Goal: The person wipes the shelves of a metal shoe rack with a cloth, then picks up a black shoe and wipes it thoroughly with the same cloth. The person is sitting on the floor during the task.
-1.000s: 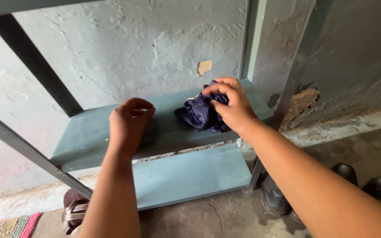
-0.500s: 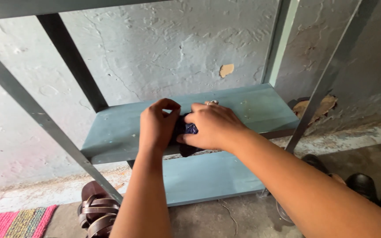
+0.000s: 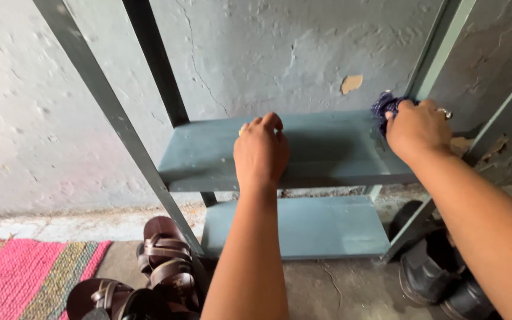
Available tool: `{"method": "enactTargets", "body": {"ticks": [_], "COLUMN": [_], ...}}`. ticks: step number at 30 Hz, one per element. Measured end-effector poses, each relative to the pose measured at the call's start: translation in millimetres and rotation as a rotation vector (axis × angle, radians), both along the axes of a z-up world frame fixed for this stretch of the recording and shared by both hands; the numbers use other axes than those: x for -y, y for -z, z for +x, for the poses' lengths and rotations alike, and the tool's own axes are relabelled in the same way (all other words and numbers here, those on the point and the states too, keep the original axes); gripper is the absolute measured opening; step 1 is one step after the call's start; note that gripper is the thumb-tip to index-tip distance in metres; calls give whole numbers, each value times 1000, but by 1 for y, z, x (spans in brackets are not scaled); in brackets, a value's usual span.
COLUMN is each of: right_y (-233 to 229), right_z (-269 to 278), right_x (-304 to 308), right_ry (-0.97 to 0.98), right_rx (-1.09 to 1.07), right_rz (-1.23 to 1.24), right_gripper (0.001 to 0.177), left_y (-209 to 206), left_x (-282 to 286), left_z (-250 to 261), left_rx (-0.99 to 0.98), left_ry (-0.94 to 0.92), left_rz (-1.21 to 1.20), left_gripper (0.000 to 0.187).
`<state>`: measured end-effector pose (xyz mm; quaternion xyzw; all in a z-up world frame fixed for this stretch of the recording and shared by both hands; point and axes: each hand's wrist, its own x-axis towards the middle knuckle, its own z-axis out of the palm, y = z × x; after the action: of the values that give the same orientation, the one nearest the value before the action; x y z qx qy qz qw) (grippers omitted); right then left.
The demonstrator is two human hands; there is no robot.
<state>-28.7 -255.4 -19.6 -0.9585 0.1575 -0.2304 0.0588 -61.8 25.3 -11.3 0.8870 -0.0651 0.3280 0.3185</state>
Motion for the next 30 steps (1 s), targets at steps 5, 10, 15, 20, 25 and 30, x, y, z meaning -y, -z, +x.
{"method": "enactTargets", "body": {"ticks": [5, 10, 15, 20, 25, 30], "right_y": [-12, -13, -9, -6, -5, -15], "right_z": [-36, -104, -141, -169, -158, -130], "right_x": [-42, -120, -110, -28, -18, -51], "right_ry": [54, -261, -425, -224, -228, -565], "right_rx": [-151, -198, 51, 172, 103, 71], "right_rz": [-108, -65, -343, -638, -705, -628], "right_gripper": [41, 43, 53, 27, 22, 23], "left_y": [3, 5, 2, -1, -1, 2], "left_x": [3, 7, 9, 17, 20, 19], "left_z": [5, 3, 0, 8, 11, 15], "left_rx": [-65, 5, -141, -357, -448, -420], "left_ry": [-6, -22, -26, -18, -5, 1], "left_rz": [33, 84, 147, 324, 400, 340], "left_gripper": [9, 12, 36, 80, 82, 79]}}
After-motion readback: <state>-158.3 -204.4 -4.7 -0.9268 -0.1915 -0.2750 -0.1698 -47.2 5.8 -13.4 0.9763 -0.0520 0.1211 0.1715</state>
